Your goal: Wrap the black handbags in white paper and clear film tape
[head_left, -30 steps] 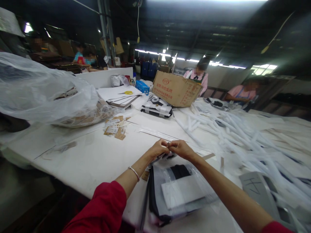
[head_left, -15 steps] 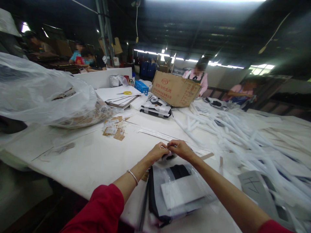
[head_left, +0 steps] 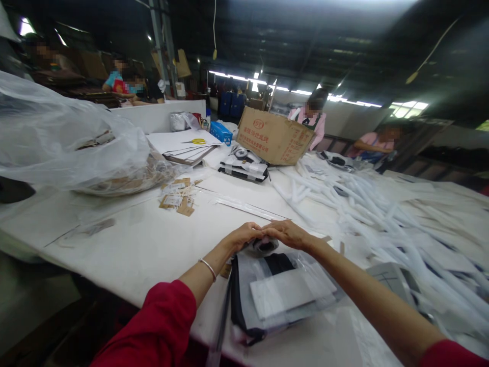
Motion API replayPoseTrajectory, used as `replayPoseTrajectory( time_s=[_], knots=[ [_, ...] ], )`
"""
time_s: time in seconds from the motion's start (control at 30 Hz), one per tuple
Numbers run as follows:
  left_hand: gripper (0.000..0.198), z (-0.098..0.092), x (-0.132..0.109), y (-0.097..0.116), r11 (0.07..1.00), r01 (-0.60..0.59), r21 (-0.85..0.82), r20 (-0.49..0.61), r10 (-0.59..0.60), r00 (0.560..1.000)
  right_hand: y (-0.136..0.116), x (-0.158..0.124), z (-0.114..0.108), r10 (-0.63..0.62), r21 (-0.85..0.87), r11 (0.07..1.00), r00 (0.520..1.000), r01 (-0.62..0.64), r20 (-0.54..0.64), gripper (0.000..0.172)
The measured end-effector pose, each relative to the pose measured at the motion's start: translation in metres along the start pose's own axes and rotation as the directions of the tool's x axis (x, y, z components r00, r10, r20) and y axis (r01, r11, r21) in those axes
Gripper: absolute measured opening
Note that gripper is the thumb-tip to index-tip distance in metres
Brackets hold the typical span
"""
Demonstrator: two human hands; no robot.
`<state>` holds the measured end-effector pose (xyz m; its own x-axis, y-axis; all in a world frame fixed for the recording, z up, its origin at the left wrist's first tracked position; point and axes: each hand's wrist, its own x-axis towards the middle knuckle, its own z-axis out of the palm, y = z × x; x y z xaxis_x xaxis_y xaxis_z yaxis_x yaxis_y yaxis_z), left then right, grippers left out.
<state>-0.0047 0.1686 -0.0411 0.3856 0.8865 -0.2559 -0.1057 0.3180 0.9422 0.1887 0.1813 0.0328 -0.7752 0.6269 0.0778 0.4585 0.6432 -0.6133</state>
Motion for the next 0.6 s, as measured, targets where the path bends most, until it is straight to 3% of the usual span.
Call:
replayPoseTrajectory(
  time_s=[0.2,0.37,0.6],
  knots=[
    [0.024,-0.003,0.002,0.003,0.999,0.029,-0.034,0.14,-0.024,0.99,0.011,0.001,0.008,0.115,0.071,0.991,0.992,-0.111,-0.055,0.036],
    [0.022,-0.009,0.005,0.002,0.998,0.045,-0.048,0.174,-0.036,0.984,0.02,-0.001,0.017,0.057,0.017,0.998,0.994,-0.056,-0.092,0.015],
    [0.025,-0.004,0.004,0.003,0.998,0.057,-0.037,0.153,-0.05,0.987,0.026,-0.004,0.017,-0.044,-0.138,0.99,0.997,0.035,-0.065,0.021]
  ],
)
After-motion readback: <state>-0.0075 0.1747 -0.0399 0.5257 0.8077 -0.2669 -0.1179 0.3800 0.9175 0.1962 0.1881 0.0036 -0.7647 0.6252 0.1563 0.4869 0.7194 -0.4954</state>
